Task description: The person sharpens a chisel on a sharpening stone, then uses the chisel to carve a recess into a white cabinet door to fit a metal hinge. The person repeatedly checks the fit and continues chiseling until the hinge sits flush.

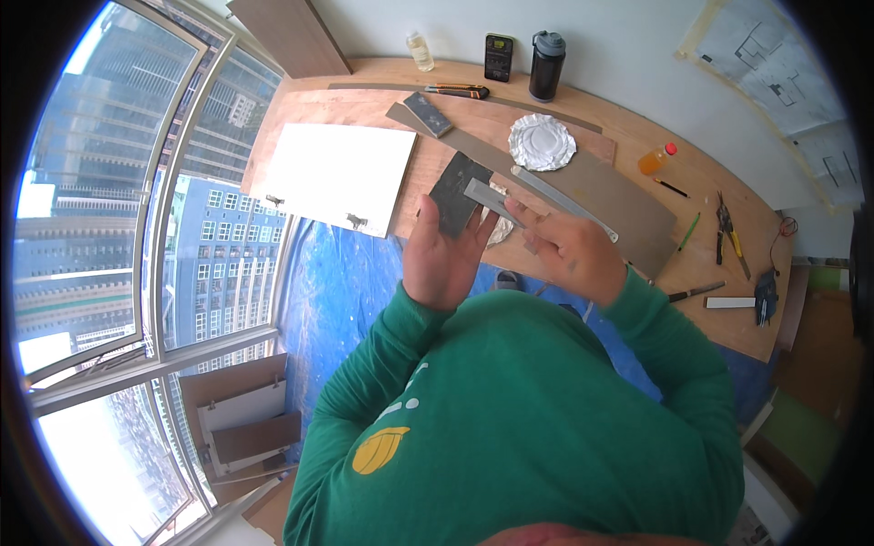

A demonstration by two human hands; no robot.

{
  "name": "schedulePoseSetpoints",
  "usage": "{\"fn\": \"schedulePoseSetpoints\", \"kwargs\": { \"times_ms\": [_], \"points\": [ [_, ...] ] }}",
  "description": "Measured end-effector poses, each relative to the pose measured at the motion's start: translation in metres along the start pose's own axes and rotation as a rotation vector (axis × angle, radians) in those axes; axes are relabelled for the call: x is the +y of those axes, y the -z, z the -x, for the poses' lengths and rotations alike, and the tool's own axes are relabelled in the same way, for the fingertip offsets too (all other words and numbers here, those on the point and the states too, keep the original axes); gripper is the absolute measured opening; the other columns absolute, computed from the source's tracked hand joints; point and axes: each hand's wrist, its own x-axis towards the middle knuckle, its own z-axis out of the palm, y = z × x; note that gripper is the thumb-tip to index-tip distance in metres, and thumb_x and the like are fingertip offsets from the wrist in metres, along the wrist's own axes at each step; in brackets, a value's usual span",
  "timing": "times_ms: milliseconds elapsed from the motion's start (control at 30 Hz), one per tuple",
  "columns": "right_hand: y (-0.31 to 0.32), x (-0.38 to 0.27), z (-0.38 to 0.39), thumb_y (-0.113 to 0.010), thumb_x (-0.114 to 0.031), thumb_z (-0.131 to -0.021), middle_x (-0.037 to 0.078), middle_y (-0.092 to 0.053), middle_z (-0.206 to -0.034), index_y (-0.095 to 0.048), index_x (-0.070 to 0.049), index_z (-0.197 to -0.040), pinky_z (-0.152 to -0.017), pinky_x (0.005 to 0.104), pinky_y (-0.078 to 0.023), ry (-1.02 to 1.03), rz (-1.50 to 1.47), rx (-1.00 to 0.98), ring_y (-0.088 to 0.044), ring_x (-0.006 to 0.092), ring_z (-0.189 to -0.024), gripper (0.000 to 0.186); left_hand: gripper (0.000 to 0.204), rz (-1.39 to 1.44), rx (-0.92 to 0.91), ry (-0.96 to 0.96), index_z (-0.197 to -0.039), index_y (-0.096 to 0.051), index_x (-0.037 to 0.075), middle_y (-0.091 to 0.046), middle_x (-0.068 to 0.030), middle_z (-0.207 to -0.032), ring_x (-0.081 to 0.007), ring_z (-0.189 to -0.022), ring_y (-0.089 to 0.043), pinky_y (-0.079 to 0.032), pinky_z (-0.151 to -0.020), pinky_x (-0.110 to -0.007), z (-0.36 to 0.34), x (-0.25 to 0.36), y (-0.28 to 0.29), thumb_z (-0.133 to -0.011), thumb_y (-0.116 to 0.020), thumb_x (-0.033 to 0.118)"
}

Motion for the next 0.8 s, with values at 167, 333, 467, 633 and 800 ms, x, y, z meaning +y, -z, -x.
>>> {"fn": "schedulePoseSetpoints", "kwargs": {
  "times_ms": [167,333,467,633,800],
  "points": [
    [0.003,-0.013,0.003,-0.063,-0.008,-0.094,0.015,-0.063,-0.076,-0.058,-0.018,-0.148,-0.064,0.0417,-0.050,-0.052,-0.018,-0.087,-0.062,0.0316,-0.067,0.055,0.059,-0.006,-0.008,0.003,-0.152,-0.039,0.003,-0.048,-0.0109,-0.151,-0.0267,-0.140,-0.043,-0.032,-0.121,-0.048,0.000,0.000,0.002,-0.113,-0.033,0.047],
    [-0.001,-0.012,0.006,-0.063,-0.012,-0.095,0.015,-0.067,-0.076,-0.058,-0.021,-0.148,-0.061,0.0445,-0.051,-0.011,-0.112,-0.058,-0.066,0.0339,-0.067,0.054,0.061,-0.014,-0.021,-0.004,-0.153,-0.038,0.003,-0.046,-0.0111,-0.152,-0.0270,-0.141,-0.043,-0.032,-0.121,-0.048,0.000,-0.004,0.002,-0.112,-0.032,0.048],
    [0.000,-0.005,0.002,-0.063,-0.012,-0.095,0.016,-0.065,-0.072,-0.058,-0.021,-0.147,-0.060,0.0450,-0.051,0.014,0.014,-0.035,-0.065,0.0335,-0.063,0.053,0.061,0.000,0.010,0.015,-0.152,-0.038,0.003,-0.045,-0.0118,-0.153,-0.0278,-0.141,-0.042,-0.032,-0.122,-0.048,0.001,-0.003,0.002,-0.112,-0.031,0.048],
    [0.002,-0.013,0.005,-0.063,-0.012,-0.095,0.016,-0.065,-0.073,-0.059,-0.020,-0.146,-0.060,0.0454,-0.051,-0.028,-0.010,-0.102,-0.064,0.0340,-0.062,0.053,0.062,-0.018,-0.005,0.000,-0.153,-0.037,0.002,-0.043,-0.0132,-0.156,-0.0284,-0.144,-0.040,-0.030,-0.123,-0.048,0.003,-0.004,0.002,-0.112,-0.028,0.048],
    [0.001,0.011,-0.001,-0.062,-0.013,-0.095,0.017,-0.064,-0.073,-0.059,-0.019,-0.146,-0.060,0.0455,-0.050,-0.022,0.060,-0.010,-0.063,0.0356,-0.063,0.051,0.065,0.004,0.067,0.033,-0.157,-0.032,0.001,-0.037,-0.0156,-0.163,-0.0294,-0.150,-0.034,-0.026,-0.126,-0.049,0.006,-0.005,0.000,-0.113,-0.020,0.047]
  ]
}}
